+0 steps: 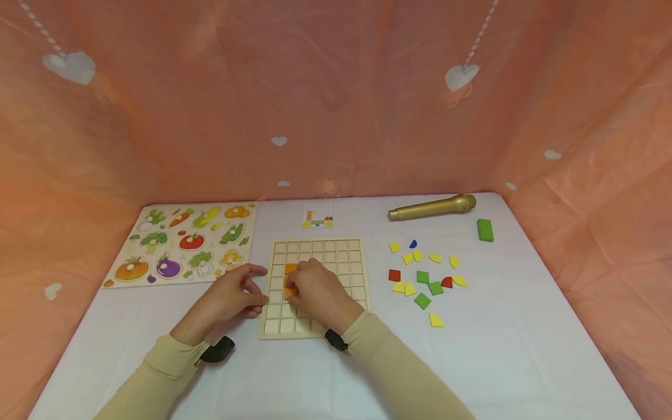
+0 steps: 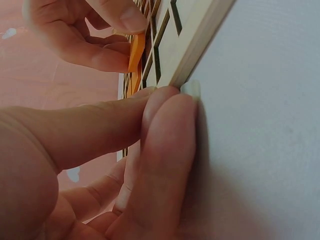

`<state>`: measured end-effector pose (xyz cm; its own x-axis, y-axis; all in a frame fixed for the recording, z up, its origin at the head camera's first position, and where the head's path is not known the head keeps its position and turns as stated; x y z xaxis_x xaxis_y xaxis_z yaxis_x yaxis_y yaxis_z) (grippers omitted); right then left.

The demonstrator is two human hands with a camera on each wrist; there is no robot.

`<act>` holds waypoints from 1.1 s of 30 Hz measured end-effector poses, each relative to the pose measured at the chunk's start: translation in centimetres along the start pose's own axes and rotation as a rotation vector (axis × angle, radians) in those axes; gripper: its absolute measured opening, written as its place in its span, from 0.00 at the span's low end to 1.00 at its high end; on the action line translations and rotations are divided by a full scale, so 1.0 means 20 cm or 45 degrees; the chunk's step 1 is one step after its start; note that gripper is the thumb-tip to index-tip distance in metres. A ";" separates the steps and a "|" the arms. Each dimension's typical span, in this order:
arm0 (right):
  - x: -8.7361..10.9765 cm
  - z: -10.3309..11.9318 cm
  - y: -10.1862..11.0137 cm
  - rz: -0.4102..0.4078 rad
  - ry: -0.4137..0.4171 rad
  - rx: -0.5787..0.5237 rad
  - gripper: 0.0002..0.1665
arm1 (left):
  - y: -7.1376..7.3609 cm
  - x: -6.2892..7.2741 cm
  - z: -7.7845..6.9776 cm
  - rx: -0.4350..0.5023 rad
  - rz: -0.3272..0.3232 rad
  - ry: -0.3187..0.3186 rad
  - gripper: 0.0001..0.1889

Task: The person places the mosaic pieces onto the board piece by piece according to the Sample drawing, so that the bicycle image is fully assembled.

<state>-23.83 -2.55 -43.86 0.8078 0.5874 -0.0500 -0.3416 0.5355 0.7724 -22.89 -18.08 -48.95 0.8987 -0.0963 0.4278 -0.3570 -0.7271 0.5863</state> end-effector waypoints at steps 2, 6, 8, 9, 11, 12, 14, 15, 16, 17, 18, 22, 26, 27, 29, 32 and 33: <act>0.00 0.00 0.00 -0.002 0.000 0.006 0.07 | 0.00 0.00 0.00 -0.003 0.000 0.002 0.33; 0.00 0.01 0.00 0.002 0.006 0.007 0.07 | 0.00 0.00 0.00 -0.002 0.004 0.019 0.33; 0.00 0.02 0.00 0.003 0.010 0.006 0.07 | 0.01 0.00 0.00 -0.002 0.003 0.019 0.33; 0.00 0.02 0.00 0.003 0.011 0.007 0.07 | 0.01 0.00 0.00 -0.004 0.001 0.018 0.33; -0.01 0.02 0.00 0.003 0.010 0.011 0.07 | 0.01 0.00 -0.01 -0.004 -0.004 0.016 0.33; 0.00 0.02 0.00 0.002 0.008 0.014 0.07 | 0.01 0.01 -0.01 -0.004 -0.004 0.013 0.33; 0.00 0.02 -0.01 0.002 0.001 0.018 0.07 | 0.01 0.01 -0.01 -0.007 -0.003 0.007 0.32; 0.00 0.02 -0.01 0.002 -0.002 0.018 0.08 | 0.01 0.01 -0.01 -0.008 -0.003 0.006 0.32; 0.00 0.02 -0.01 0.002 -0.004 0.018 0.08 | 0.01 0.01 -0.02 -0.006 -0.002 0.005 0.32; 0.00 0.02 -0.01 0.002 -0.007 0.019 0.08 | 0.01 0.01 -0.02 -0.005 0.000 0.004 0.32; 0.00 0.02 -0.01 0.002 -0.008 0.021 0.08 | 0.01 0.01 -0.02 -0.004 0.001 0.002 0.32; 0.00 0.02 -0.02 0.006 -0.005 0.022 0.07 | 0.00 0.01 -0.01 0.001 0.006 0.005 0.32; 0.00 0.02 -0.02 0.012 -0.005 0.015 0.06 | 0.00 0.01 -0.01 -0.003 0.009 0.010 0.33; 0.00 0.02 -0.02 0.014 -0.004 0.015 0.05 | 0.00 0.01 -0.01 -0.006 0.008 0.011 0.33; 0.00 0.02 -0.02 0.015 -0.002 0.016 0.05 | 0.00 0.01 -0.01 -0.012 0.009 0.013 0.33; 0.01 0.02 -0.02 0.019 -0.002 0.018 0.05 | 0.00 0.00 -0.01 -0.015 0.009 0.014 0.33; 0.01 0.02 -0.02 0.021 -0.002 0.018 0.05 | 0.00 0.00 -0.01 -0.015 0.009 0.013 0.33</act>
Point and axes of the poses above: each hand's wrist, its own x-axis away from the middle knuckle, its own y-axis out of the back of the hand, z = x × y, the point moved 10 cm from there along -x, towards the middle knuckle, and after that the axes turned 15 degrees about -x, right-handed, at the moved point
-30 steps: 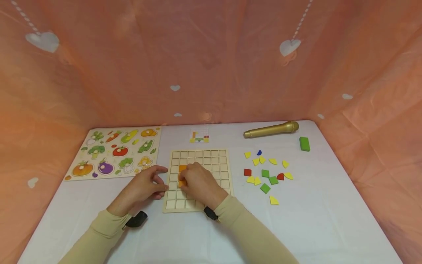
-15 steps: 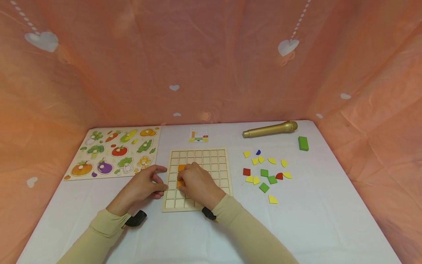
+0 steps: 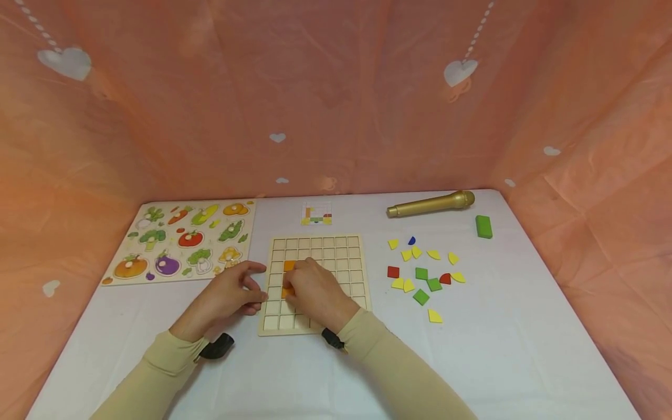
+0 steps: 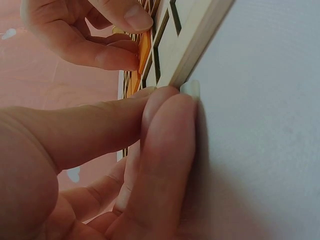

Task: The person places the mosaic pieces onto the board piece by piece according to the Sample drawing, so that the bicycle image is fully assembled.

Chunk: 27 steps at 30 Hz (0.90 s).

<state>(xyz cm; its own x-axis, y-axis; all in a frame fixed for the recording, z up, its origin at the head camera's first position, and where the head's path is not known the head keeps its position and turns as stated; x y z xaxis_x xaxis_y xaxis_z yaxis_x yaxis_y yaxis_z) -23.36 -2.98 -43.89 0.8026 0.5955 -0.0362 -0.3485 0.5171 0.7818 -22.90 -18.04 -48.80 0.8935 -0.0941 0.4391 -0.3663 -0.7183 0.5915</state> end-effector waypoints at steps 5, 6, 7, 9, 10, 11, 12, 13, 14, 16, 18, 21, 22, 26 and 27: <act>0.00 0.00 0.00 0.001 -0.002 -0.008 0.06 | 0.00 0.00 0.00 0.010 -0.004 0.001 0.33; 0.00 0.00 0.00 0.001 -0.001 -0.010 0.06 | 0.00 -0.01 0.01 0.011 -0.005 0.006 0.33; 0.00 0.00 0.00 0.001 -0.002 -0.010 0.06 | 0.00 -0.01 0.01 0.015 -0.006 0.010 0.33; 0.00 0.00 0.00 0.004 -0.004 -0.011 0.06 | 0.00 -0.01 0.01 0.009 -0.007 0.011 0.33; 0.00 0.00 0.00 0.006 -0.005 -0.010 0.06 | 0.00 -0.01 0.01 0.009 -0.009 0.013 0.33; 0.00 0.00 0.00 0.008 -0.005 -0.009 0.06 | 0.00 -0.01 0.01 0.010 -0.011 0.015 0.33; 0.00 0.00 0.00 0.009 -0.006 -0.009 0.06 | 0.00 -0.01 0.01 0.010 -0.011 0.013 0.33; 0.00 0.00 0.00 0.010 -0.007 -0.009 0.06 | -0.01 -0.01 0.00 0.006 -0.009 0.009 0.33; 0.00 0.00 0.00 0.012 -0.007 -0.011 0.06 | -0.01 -0.01 0.00 0.005 -0.008 0.009 0.33; 0.00 0.00 0.00 0.013 -0.005 -0.014 0.06 | 0.00 -0.01 0.00 0.004 -0.007 0.010 0.33; 0.00 0.00 0.00 0.014 -0.002 -0.021 0.06 | 0.00 -0.01 0.00 -0.003 -0.003 0.008 0.33; 0.00 0.00 0.02 0.007 0.007 -0.031 0.05 | 0.00 -0.01 0.01 -0.012 -0.002 0.006 0.33; 0.00 0.01 0.02 0.004 0.007 -0.036 0.05 | 0.00 -0.01 0.00 -0.013 -0.003 0.007 0.33; 0.01 -0.01 0.05 -0.002 -0.009 -0.045 0.06 | 0.00 -0.01 0.00 -0.029 -0.002 0.009 0.34; 0.01 -0.02 0.06 -0.001 -0.020 -0.052 0.06 | 0.00 -0.01 0.00 -0.033 -0.001 0.011 0.34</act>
Point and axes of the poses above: each hand's wrist, its own x-axis away from the middle knuckle, its own y-axis out of the back of the hand, z = x × y, the point moved 10 cm from there along -x, towards the middle knuckle, and after that the axes turned 15 degrees about -x, right-handed, at the moved point
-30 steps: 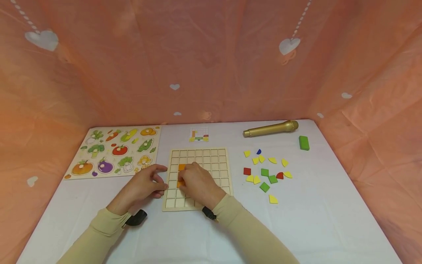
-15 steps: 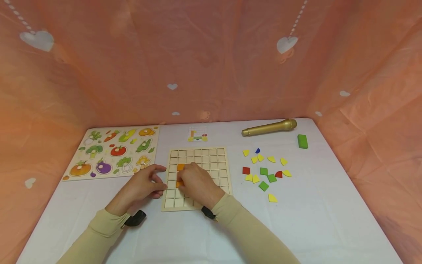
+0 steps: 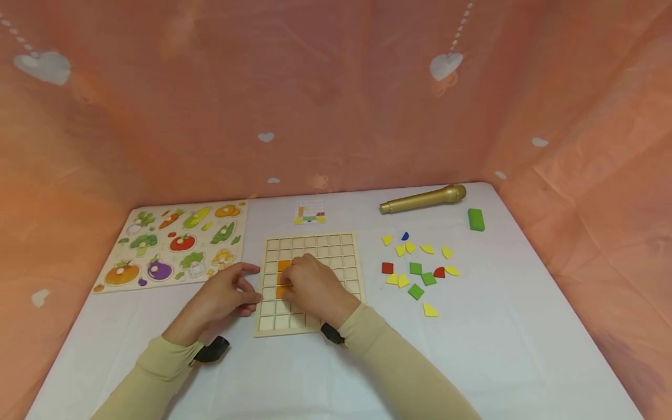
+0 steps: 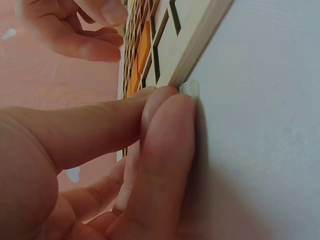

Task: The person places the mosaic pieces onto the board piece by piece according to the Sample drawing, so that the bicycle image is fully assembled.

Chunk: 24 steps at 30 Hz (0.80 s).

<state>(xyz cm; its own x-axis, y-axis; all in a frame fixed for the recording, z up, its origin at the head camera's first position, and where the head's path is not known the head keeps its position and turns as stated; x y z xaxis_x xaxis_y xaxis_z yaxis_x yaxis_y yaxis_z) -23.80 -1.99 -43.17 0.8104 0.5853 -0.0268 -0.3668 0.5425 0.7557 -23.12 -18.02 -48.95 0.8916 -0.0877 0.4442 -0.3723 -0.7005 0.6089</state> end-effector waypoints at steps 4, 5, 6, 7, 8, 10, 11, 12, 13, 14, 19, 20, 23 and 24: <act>0.01 -0.04 0.04 -0.011 -0.047 -0.036 0.08 | 0.00 0.01 0.00 0.004 -0.003 0.007 0.33; 0.02 -0.06 0.06 -0.021 -0.063 -0.055 0.09 | 0.00 0.01 0.01 0.011 -0.005 0.008 0.33; 0.03 -0.07 0.08 -0.032 -0.076 -0.068 0.09 | 0.00 0.01 0.01 0.018 -0.005 0.010 0.33; 0.03 -0.09 0.09 -0.042 -0.088 -0.078 0.09 | 0.00 0.01 0.00 0.019 -0.004 0.004 0.33; 0.04 -0.10 0.11 -0.053 -0.097 -0.086 0.09 | 0.00 0.01 0.00 0.024 -0.004 0.001 0.33; 0.06 -0.13 0.15 -0.067 -0.112 -0.092 0.10 | 0.00 0.01 0.00 0.026 -0.001 -0.007 0.34; 0.07 -0.15 0.16 -0.073 -0.125 -0.097 0.10 | 0.00 0.01 0.00 0.026 -0.003 -0.008 0.34; 0.09 -0.17 0.18 -0.080 -0.135 -0.092 0.10 | 0.00 0.01 0.00 0.025 -0.004 -0.009 0.34; 0.10 -0.19 0.19 -0.086 -0.144 -0.087 0.10 | 0.00 0.00 0.00 0.018 -0.005 -0.013 0.34; 0.12 -0.21 0.21 -0.095 -0.157 -0.089 0.10 | 0.00 0.00 0.00 0.015 -0.009 -0.011 0.34; 0.22 -0.34 0.31 -0.146 -0.256 -0.105 0.09 | 0.00 0.00 0.00 0.001 -0.005 -0.014 0.34; 0.25 -0.36 0.34 -0.156 -0.275 -0.105 0.09 | 0.00 0.01 0.00 0.003 -0.004 -0.010 0.34; 0.33 -0.44 0.41 -0.188 -0.322 -0.080 0.08 | 0.00 0.01 0.00 0.004 0.001 -0.008 0.34; 0.35 -0.46 0.43 -0.193 -0.338 -0.070 0.08 | 0.00 0.00 0.00 0.003 0.000 -0.007 0.34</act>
Point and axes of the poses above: each hand's wrist, its own x-axis away from the middle knuckle, its own y-axis out of the back of the hand, z = x × y, the point moved 10 cm from there along -x, towards the middle knuckle, and after that the axes turned 15 degrees about -x, right-handed, at the moved point
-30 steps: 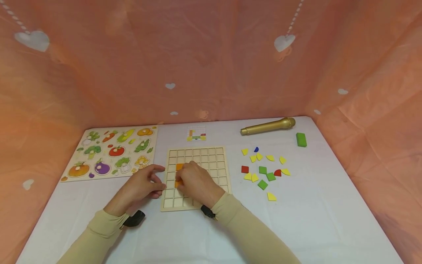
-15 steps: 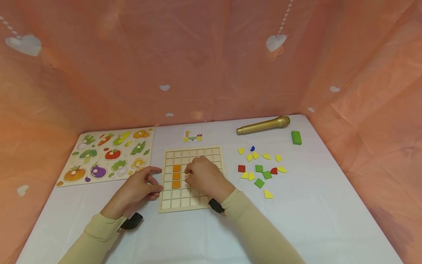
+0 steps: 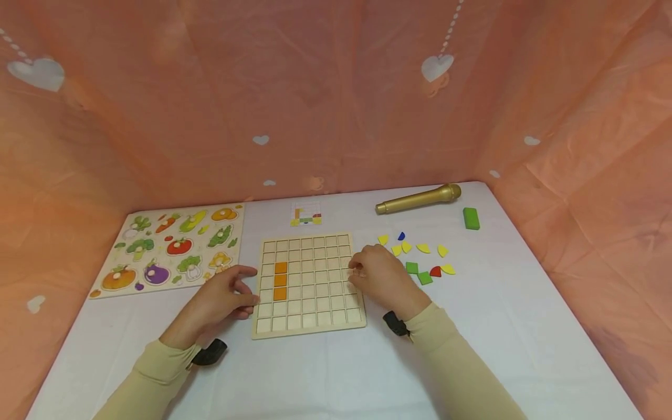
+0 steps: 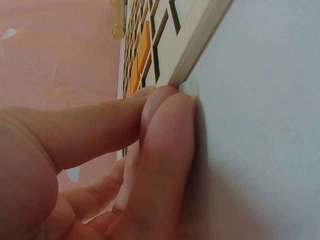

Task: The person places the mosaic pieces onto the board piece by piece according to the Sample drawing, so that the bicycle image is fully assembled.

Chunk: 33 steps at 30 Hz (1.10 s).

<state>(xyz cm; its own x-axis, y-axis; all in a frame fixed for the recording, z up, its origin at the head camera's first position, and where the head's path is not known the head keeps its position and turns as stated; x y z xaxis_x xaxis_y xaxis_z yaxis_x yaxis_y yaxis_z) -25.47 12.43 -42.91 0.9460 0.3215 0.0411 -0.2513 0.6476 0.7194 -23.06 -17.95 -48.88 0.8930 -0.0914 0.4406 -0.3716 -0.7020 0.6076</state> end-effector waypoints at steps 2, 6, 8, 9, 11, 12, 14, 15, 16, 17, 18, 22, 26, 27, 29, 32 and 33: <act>0.03 -0.05 0.05 -0.012 -0.024 0.027 0.08 | 0.00 0.00 0.00 0.003 -0.001 0.004 0.34; 0.10 -0.15 0.12 -0.015 -0.051 0.073 0.09 | 0.00 0.00 0.00 0.007 -0.002 0.008 0.34; 0.13 -0.19 0.14 -0.017 -0.059 0.083 0.09 | 0.00 0.00 0.00 0.005 0.000 0.010 0.34; 0.15 -0.20 0.14 -0.017 -0.061 0.083 0.09 | 0.00 0.00 0.00 0.004 0.000 0.012 0.34; 0.17 -0.22 0.15 -0.021 -0.060 0.084 0.08 | 0.00 0.01 0.01 0.001 0.001 0.015 0.34; 0.18 -0.24 0.16 -0.021 -0.058 0.090 0.08 | 0.00 0.01 0.01 0.002 0.003 0.015 0.34; 0.20 -0.25 0.17 -0.020 -0.051 0.096 0.08 | 0.00 0.01 0.01 0.008 0.006 0.011 0.34; 0.21 -0.25 0.18 -0.020 -0.044 0.099 0.08 | 0.00 0.01 0.00 0.008 0.008 0.006 0.34; 0.22 -0.25 0.19 -0.021 -0.042 0.101 0.09 | 0.00 0.01 0.00 0.011 0.007 0.004 0.34; 0.22 -0.26 0.20 -0.021 -0.040 0.099 0.09 | 0.00 0.01 0.00 0.015 0.007 0.002 0.34; 0.23 -0.26 0.21 -0.026 -0.044 0.099 0.10 | 0.00 0.01 0.00 0.018 0.006 0.002 0.34; 0.25 -0.29 0.24 -0.043 -0.066 0.110 0.09 | 0.00 0.00 0.01 0.032 0.003 0.004 0.34; 0.28 -0.33 0.27 -0.048 -0.084 0.124 0.07 | 0.00 0.00 0.01 0.029 0.003 0.004 0.34; 0.29 -0.34 0.27 -0.047 -0.091 0.121 0.06 | 0.00 0.00 0.01 0.024 0.003 0.004 0.34; 0.30 -0.35 0.28 -0.046 -0.091 0.124 0.06 | 0.00 0.00 0.01 0.016 0.003 0.006 0.34; 0.34 -0.37 0.29 -0.044 -0.097 0.133 0.05 | 0.00 0.00 0.01 0.011 0.003 0.005 0.34; 0.35 -0.37 0.29 -0.043 -0.099 0.134 0.06 | 0.00 0.00 0.01 0.014 0.004 0.003 0.34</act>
<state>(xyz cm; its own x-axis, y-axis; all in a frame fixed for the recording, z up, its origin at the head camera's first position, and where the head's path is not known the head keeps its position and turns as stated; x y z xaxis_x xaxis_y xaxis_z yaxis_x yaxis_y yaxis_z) -21.85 23.59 -43.62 0.9676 0.2436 0.0659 -0.1998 0.5800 0.7897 -23.00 -18.01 -48.98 0.8914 -0.0919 0.4438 -0.3714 -0.7093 0.5992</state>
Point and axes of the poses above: each hand's wrist, its own x-axis away from the middle knuckle, its own y-axis out of the back of the hand, z = x × y, the point moved 10 cm from there along -x, towards the middle knuckle, and after that the axes turned 15 degrees about -x, right-handed, at the moved point
